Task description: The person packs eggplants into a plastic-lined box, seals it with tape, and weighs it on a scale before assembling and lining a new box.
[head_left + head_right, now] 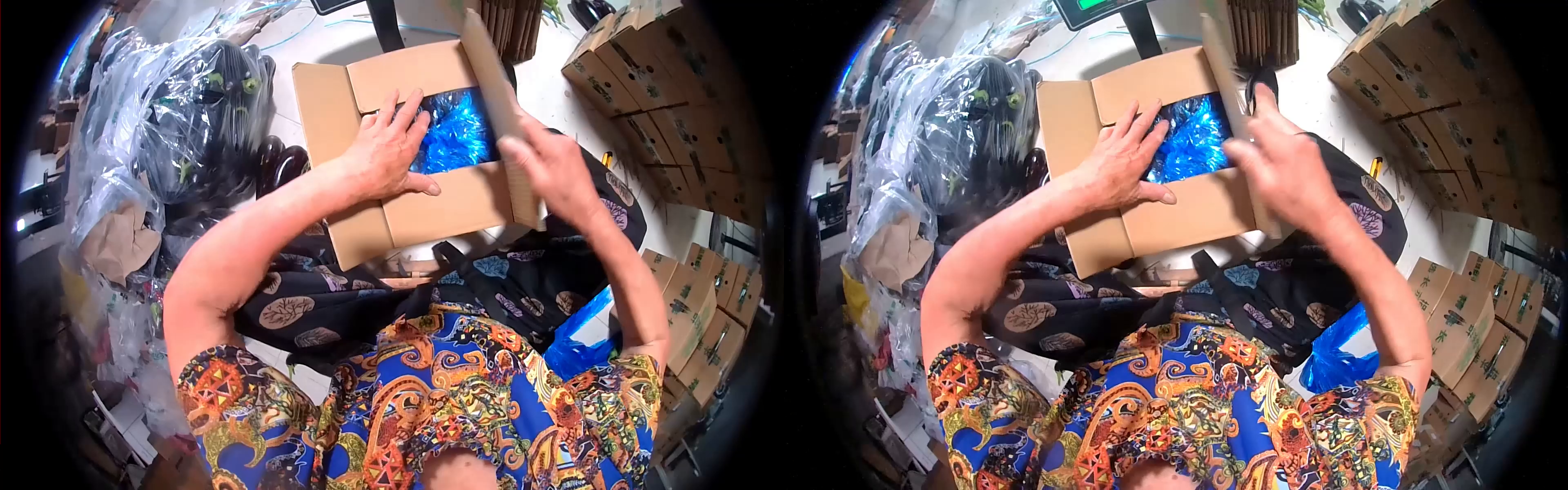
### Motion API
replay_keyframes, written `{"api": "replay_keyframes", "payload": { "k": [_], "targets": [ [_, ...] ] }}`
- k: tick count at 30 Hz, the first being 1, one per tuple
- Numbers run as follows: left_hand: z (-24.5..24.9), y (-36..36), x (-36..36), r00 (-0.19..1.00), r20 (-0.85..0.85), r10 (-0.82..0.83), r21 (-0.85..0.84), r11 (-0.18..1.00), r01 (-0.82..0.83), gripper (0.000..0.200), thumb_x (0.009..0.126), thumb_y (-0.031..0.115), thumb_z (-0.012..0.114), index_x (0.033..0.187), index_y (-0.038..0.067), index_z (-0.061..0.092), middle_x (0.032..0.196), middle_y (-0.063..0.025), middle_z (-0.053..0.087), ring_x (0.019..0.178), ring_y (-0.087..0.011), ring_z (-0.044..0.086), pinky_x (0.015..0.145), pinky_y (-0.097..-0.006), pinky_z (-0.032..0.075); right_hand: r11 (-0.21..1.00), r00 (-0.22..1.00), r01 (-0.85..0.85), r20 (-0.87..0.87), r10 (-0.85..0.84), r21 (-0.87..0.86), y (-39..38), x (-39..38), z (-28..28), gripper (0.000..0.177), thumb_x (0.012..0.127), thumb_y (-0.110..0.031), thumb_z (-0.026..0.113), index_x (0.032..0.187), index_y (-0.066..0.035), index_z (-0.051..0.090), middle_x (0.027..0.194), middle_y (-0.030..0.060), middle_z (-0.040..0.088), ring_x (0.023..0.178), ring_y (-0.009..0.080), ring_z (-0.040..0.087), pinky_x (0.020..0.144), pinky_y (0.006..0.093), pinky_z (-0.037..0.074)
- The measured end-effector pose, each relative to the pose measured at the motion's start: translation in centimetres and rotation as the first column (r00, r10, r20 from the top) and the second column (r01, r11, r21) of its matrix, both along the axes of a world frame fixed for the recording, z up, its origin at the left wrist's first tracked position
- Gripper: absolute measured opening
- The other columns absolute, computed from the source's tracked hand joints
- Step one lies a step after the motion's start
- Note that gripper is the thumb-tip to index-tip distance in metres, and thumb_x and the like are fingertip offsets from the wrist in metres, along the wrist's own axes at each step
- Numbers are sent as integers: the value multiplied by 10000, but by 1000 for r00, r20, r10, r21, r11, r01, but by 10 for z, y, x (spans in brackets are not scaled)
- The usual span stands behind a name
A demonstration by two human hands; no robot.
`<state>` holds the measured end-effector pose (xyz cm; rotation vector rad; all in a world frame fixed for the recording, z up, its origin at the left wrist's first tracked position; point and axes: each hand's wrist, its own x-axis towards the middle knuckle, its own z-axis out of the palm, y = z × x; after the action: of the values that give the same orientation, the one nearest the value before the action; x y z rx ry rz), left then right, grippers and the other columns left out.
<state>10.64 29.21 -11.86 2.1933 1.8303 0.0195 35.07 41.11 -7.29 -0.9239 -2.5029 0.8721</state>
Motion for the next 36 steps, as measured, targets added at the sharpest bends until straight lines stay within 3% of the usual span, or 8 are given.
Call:
{"api": "replay_keyframes", "payload": {
  "k": [12,15,17,19,27,28,31,36],
  "targets": [
    [26,9,-43,961,239,135,305,930,-207,723,808,325,746,1397,40,439,1366,-238,502,1262,-400,475,1080,-453,372,927,988,47,122,-99,373,-52,-26,-67,813,799,-510,710,1428,-81,428,1400,222,411,1294,384,391,1050,475,333],
    [19,3,-95,898,127,420,654,646,-394,628,848,250,700,1354,-32,458,1335,-246,524,1148,-348,567,1003,-439,451,963,985,162,-30,-172,-214,-40,-22,-82,1050,738,-604,735,1518,-93,251,1488,270,310,1392,418,308,1135,476,281],
    [-3,-10,-90,391,755,526,-116,694,-710,600,840,229,701,1329,-40,479,1254,-212,574,1083,-289,600,947,-403,487,945,989,150,44,-143,-292,-35,-24,-75,1166,705,-613,751,1543,-89,132,1502,289,290,1403,410,309,1152,458,281],
    [2,-9,-76,-123,811,573,-534,636,-558,511,811,132,661,1277,-29,529,1088,-135,632,961,-185,621,845,-324,528,934,988,152,13,-156,-324,-37,-28,-74,1158,702,-587,760,1539,-77,145,1490,287,315,1396,398,328,1147,449,293],
    [31,66,-34,85,912,400,-227,669,-708,615,809,99,556,1411,30,448,1105,-167,615,955,-208,602,824,-327,514,941,978,197,-15,-209,-274,-11,-61,-84,1111,674,-577,771,1529,-118,229,1467,281,316,1356,408,367,1117,462,337],
    [21,71,-48,260,884,388,-132,742,-657,772,837,241,608,1487,-23,285,1374,-263,458,1251,-292,482,1039,-361,403,946,977,196,-29,-211,-259,-3,-69,-87,1105,677,-584,767,1527,-121,235,1467,282,310,1356,415,363,1118,465,334],
    [5,65,-46,91,931,354,-235,772,-591,879,862,452,622,1493,-36,253,1478,-264,351,1362,-325,381,1129,-370,301,964,974,192,-80,-210,-185,3,-76,-94,1030,725,-587,733,1523,-144,257,1476,276,279,1361,427,348,1124,470,322],
    [-50,97,-35,986,65,151,454,876,-164,729,913,548,534,1448,70,402,1512,-217,328,1422,-373,263,1112,-527,233,968,980,180,-56,-192,-177,-2,-78,-91,893,814,-539,671,1525,-181,266,1492,277,238,1373,440,323,1129,477,310]
  ]
}}
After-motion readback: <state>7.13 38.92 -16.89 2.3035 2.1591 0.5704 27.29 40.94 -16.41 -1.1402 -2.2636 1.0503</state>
